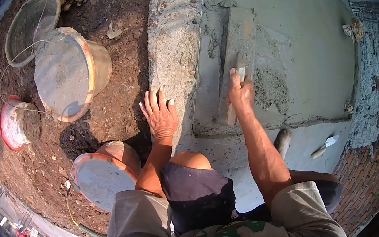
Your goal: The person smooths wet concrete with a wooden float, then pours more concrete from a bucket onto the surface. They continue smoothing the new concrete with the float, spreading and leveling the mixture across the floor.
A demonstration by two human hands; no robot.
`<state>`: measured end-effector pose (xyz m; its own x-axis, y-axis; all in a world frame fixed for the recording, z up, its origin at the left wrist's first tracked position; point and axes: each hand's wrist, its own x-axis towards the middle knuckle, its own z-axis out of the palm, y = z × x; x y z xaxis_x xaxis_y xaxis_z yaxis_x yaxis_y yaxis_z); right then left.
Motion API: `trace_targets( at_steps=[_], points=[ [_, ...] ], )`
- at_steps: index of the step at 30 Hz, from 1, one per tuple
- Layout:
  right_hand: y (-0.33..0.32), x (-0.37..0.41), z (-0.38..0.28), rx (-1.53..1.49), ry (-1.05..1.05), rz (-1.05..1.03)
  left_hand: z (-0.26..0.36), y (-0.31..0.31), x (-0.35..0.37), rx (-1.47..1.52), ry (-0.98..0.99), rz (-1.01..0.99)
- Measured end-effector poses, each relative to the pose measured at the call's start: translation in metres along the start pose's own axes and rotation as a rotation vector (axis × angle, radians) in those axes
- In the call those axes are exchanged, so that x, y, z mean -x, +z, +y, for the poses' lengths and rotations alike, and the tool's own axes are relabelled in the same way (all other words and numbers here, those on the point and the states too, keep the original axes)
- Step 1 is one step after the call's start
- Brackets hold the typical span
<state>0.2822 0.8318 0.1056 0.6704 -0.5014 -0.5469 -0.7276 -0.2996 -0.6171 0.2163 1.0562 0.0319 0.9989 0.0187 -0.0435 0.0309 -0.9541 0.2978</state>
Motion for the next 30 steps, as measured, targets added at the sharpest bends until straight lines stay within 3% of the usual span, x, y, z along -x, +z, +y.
trace_targets(
  at_steps=[5,11,17,22,30],
  points=[
    [0.019,0.043,0.015,-0.226,0.08,-0.16,0.001,0.003,-0.001,-0.001,0.006,0.028],
    [0.053,0.04,0.029,-0.161,0.074,-0.161,0.0,0.001,0.0,0.005,0.007,0.01],
    [0.041,0.036,0.046,-0.343,0.135,-0.122,0.001,0.001,-0.001,0.009,0.002,0.017],
    [0.044,0.024,0.042,-0.179,0.116,-0.224,0.002,0.001,-0.002,0.0,0.005,0.019],
    [0.032,-0.028,0.028,0.144,-0.06,-0.001,0.001,0.005,0.001,-0.002,-0.004,0.046]
  ],
)
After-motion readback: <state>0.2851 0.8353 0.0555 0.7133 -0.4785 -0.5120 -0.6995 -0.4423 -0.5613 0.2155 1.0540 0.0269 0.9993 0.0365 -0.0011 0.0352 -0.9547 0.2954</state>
